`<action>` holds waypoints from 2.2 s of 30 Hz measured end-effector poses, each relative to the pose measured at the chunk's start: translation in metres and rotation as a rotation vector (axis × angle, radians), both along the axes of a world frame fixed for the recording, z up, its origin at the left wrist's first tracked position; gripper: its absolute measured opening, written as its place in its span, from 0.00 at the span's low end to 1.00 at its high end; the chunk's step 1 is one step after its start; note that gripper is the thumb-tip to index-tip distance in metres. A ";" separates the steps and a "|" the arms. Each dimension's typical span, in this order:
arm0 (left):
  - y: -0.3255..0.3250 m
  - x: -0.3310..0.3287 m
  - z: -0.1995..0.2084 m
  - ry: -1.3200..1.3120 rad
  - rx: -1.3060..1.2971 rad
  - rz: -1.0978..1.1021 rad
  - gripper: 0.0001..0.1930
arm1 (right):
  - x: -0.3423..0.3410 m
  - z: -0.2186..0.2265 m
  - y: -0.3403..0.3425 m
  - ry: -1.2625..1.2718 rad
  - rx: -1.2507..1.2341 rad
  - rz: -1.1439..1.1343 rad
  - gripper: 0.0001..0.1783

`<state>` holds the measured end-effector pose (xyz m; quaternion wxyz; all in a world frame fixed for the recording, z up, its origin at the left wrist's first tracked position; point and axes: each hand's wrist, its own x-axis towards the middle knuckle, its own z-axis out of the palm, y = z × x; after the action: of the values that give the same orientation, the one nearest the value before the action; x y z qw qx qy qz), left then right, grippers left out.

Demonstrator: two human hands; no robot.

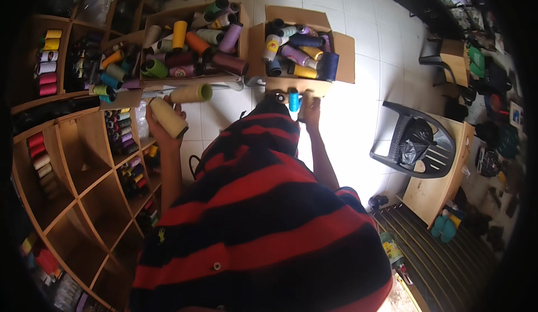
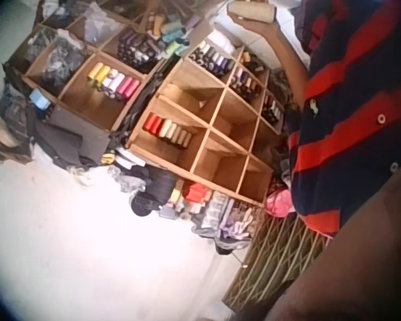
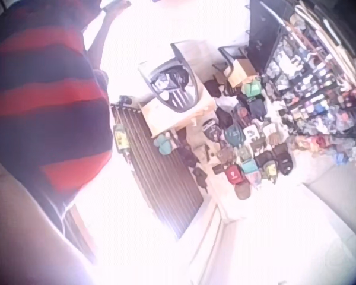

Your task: The person picks up several large thread spools from cardboard boxes on the floor and places them onto a wooden shelf.

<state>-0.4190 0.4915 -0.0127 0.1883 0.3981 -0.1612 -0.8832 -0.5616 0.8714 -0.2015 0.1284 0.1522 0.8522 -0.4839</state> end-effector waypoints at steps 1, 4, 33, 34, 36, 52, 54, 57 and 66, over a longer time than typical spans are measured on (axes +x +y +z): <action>0.003 0.005 -0.005 0.015 -0.016 0.004 0.30 | 0.010 -0.017 -0.009 -0.036 0.027 -0.019 0.28; 0.014 0.021 -0.005 -0.030 -0.052 -0.047 0.29 | 0.009 -0.066 -0.011 -0.051 -0.178 0.023 0.29; 0.124 -0.107 -0.093 -0.054 -0.315 -0.948 0.26 | 0.387 -0.060 0.079 -0.482 -0.322 -0.867 0.20; 0.126 -0.105 -0.094 -0.066 -0.322 -0.954 0.26 | 0.399 -0.053 0.075 -0.466 -0.340 -0.888 0.19; 0.128 -0.101 -0.098 -0.072 -0.331 -0.977 0.26 | 0.401 -0.023 0.071 -0.433 -0.329 -0.857 0.16; 0.265 -0.042 -0.155 0.028 -0.186 -1.307 0.20 | 0.288 -0.004 0.196 -0.091 -1.107 -0.968 0.22; 0.281 -0.033 -0.185 -0.019 -0.270 -1.334 0.23 | 0.289 -0.040 0.211 -0.092 -1.094 -0.942 0.23; 0.298 -0.023 -0.243 -0.135 -0.360 -1.432 0.26 | 0.295 -0.107 0.229 -0.125 -1.028 -0.879 0.23; 0.336 -0.048 -0.464 -0.333 -0.453 -1.897 0.23 | 0.304 -0.283 0.238 -0.173 -0.880 -1.008 0.26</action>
<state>-0.4671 0.8273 -0.4770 -0.5507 0.1777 -0.6029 -0.5493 -0.2578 1.1092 -0.4843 0.0047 0.5028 0.3872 -0.7728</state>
